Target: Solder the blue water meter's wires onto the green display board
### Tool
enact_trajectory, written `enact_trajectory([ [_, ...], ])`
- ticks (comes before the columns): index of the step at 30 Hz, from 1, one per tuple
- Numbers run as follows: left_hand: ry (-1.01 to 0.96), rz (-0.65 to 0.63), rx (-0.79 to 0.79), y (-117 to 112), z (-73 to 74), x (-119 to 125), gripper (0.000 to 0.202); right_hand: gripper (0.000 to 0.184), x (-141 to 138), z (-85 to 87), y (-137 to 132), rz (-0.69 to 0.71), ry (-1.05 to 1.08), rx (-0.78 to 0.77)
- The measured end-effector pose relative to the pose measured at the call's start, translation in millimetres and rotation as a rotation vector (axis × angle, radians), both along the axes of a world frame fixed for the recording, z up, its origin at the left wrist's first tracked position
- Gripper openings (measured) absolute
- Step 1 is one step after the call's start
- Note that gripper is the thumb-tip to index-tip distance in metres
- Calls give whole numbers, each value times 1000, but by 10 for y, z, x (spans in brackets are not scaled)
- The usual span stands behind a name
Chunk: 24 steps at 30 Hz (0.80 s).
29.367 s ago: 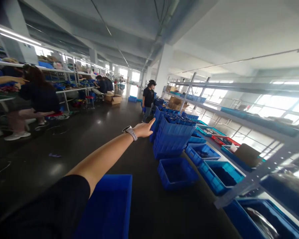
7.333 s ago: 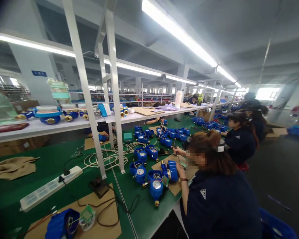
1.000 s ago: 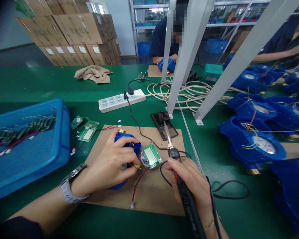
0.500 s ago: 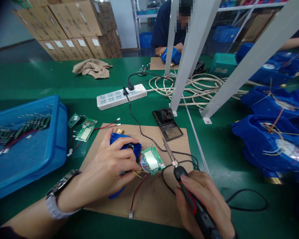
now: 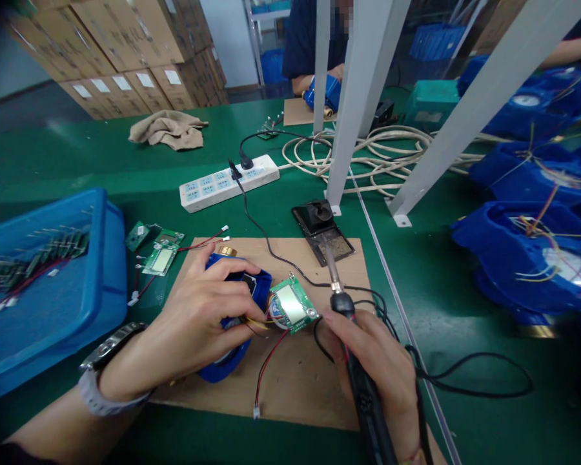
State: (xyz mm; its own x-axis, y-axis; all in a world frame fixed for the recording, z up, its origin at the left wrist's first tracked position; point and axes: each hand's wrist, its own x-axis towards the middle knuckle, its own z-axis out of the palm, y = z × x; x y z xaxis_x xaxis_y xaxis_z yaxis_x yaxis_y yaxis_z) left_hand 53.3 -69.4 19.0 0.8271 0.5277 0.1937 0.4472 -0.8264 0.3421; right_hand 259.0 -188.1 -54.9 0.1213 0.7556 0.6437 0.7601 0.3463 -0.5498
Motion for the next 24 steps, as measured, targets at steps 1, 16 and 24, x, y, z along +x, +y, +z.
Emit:
enact_trajectory([
  [1,-2,6,7,-11,-11,10,10,39,-2,-14,11,7,-23,-35],
  [16,-14,33,42,-80,-65,42,13,33,-128,-62,92,101,-53,-107],
  [24,21,30,73,-83,-74,56,12,37,-137,-87,71,101,-79,-116],
])
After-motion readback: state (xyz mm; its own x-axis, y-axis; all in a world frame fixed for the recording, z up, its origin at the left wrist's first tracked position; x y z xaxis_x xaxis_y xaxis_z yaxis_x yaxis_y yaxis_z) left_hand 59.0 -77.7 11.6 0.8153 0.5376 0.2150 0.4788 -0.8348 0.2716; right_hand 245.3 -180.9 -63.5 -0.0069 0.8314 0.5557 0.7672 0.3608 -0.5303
